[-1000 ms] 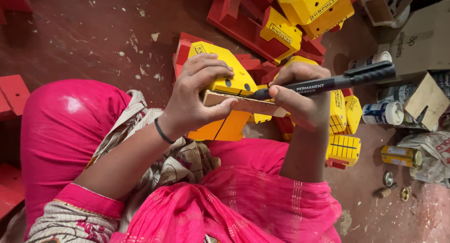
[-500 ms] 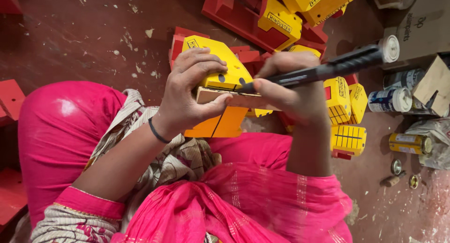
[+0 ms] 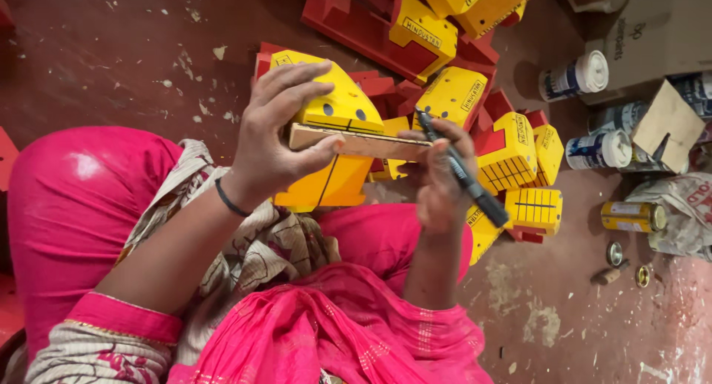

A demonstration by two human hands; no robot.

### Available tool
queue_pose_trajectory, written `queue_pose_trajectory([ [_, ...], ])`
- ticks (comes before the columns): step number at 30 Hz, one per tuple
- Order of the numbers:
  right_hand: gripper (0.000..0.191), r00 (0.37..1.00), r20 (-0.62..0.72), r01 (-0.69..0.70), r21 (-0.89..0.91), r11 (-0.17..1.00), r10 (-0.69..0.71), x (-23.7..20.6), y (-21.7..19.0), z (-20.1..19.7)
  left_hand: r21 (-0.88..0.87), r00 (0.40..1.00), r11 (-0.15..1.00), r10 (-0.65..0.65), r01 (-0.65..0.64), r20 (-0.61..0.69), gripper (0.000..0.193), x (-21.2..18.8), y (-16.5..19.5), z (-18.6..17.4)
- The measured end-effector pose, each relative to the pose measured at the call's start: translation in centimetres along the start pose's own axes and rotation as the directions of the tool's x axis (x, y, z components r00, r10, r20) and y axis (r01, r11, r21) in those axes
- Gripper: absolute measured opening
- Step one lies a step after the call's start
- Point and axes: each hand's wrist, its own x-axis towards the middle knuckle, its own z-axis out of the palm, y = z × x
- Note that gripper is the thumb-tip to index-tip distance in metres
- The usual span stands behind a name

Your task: The person marks details on yellow plastic toy train parts using a black marker and a small wooden straightedge. They draw lines and dots on the front and side surfaces of the parts, then place the finished pieces aside.

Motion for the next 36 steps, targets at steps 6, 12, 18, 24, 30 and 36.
queue_pose_trajectory([
  [6, 0.037, 0.997, -0.081, 0.015, 0.138, 0.99, -0.004, -0.3, 2.4, 0.4, 0.037, 0.996, 0.997, -0.073, 0.075, -0.047, 0.056, -2.0, 0.4, -0.1],
  [12, 0.038, 0.992, -0.087, 0.101, 0.151, 0.983, -0.088, -2.2, 3.7, -0.5, 0.162, 0.981, 0.986, 0.003, 0.03, -0.196, 0.041, -4.6, 2.1, 0.2],
  [18, 0.04, 0.971, -0.132, 0.21, 0.093, 0.973, -0.197, -6.8, 5.9, -0.6, 0.107, 0.973, 0.99, -0.067, 0.092, -0.22, 0.033, -5.9, 2.4, -0.6],
  [24, 0.037, 0.979, -0.189, 0.113, 0.168, 0.979, -0.08, -10.3, 8.0, -1.7, 0.062, 0.974, 0.998, 0.041, -0.028, -0.224, 0.018, -5.8, 1.3, -1.4],
  [30, 0.035, 0.972, -0.223, 0.016, 0.395, 0.918, 0.079, -10.3, 9.7, -2.3, -0.025, 0.958, 0.998, -0.056, 0.051, -0.28, 0.015, -5.7, -0.9, -3.2],
  [36, 0.034, 0.948, -0.245, -0.054, 0.512, 0.857, 0.205, -8.7, 10.4, -2.3, -0.17, 0.936, 0.98, -0.153, 0.102, -0.317, 0.018, -4.7, -1.1, -4.0],
])
